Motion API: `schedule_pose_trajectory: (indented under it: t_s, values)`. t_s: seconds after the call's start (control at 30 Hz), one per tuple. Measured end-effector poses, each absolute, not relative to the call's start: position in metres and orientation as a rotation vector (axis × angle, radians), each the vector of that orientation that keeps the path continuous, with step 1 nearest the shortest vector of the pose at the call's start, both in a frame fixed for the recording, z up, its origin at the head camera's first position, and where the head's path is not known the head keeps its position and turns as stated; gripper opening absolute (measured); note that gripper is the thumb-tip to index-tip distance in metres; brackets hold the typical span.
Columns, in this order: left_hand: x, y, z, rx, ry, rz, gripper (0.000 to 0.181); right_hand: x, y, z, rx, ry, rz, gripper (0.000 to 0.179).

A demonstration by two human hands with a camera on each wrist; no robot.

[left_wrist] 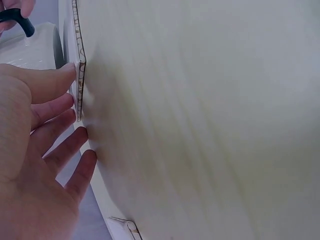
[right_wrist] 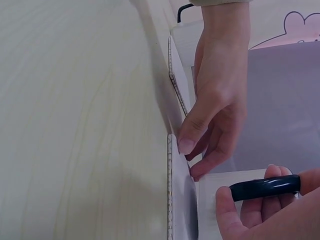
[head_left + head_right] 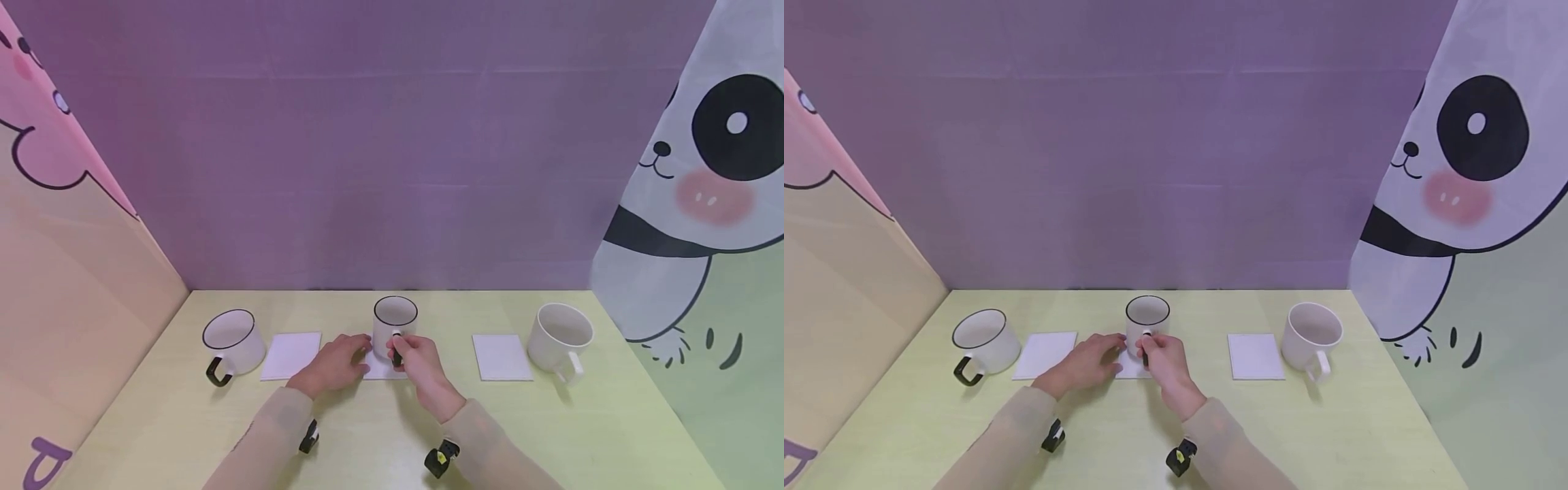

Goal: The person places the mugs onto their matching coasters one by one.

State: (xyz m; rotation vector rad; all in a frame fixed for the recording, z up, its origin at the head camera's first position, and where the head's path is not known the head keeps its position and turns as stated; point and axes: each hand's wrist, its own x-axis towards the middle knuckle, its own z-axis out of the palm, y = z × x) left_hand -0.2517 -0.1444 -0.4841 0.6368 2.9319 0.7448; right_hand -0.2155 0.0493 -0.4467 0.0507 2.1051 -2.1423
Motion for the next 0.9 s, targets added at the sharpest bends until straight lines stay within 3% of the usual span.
schedule_pose_trajectory:
  t_s: [0.9]
  values:
    - [-0.252, -0.146, -0.485, 0.564, 2.917, 0.741, 0.046, -0.205, 0.04, -0.462, 0.029, 2.194, -2.077, 0.023]
